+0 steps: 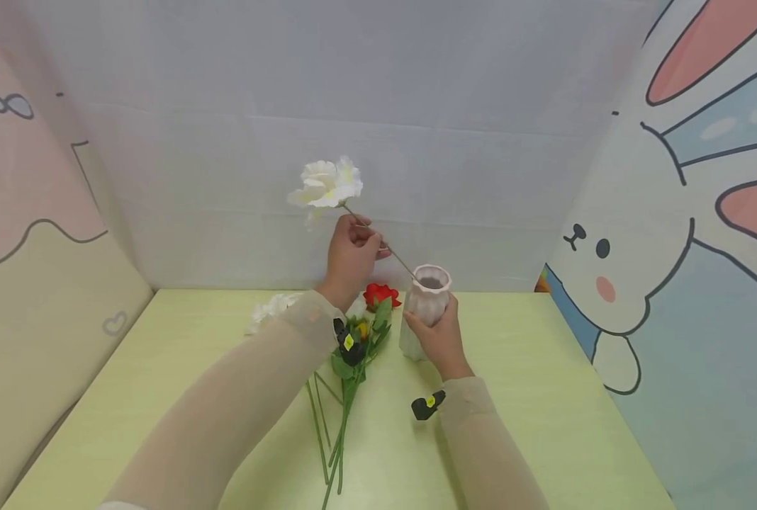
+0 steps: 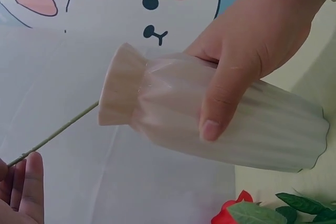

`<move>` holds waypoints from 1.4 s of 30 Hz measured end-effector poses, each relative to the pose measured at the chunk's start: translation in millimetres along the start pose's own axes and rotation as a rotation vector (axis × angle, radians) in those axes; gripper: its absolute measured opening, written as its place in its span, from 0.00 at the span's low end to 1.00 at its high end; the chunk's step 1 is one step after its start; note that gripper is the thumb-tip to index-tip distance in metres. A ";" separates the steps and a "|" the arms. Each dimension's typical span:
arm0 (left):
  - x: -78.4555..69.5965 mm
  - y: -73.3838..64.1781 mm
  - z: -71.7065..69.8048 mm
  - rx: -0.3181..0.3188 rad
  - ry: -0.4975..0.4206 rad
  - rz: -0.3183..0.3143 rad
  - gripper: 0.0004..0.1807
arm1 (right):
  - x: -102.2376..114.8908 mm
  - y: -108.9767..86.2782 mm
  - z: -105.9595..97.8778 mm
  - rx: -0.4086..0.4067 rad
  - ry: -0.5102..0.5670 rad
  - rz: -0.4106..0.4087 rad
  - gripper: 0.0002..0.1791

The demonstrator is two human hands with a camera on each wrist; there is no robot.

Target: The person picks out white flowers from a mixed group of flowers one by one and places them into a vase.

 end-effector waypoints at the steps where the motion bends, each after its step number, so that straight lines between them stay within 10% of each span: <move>1: 0.8 -1.2 1.1 0.012 0.012 0.002 0.11 | 0.0 0.1 0.5 0.002 0.004 0.001 0.50; 15: 15.0 -12.3 20.3 0.120 0.118 -0.043 0.10 | 4.4 -0.5 -3.8 -0.006 -0.035 -0.019 0.52; 30: 23.5 -16.6 33.7 0.103 0.363 -0.066 0.04 | 1.7 -2.2 0.4 -0.006 -0.033 -0.014 0.50; 42: 25.4 -19.6 42.3 0.060 0.383 -0.050 0.03 | 3.6 -1.8 0.5 -0.008 -0.012 -0.035 0.48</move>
Point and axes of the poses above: each hand's wrist, its own y-axis towards the middle knuckle, its own z-axis out of the palm, x = y × z, the point moved 9 cm from there along y, towards the middle knuckle, and after that the axes turned 7 degrees about x, right-handed, at the moved point
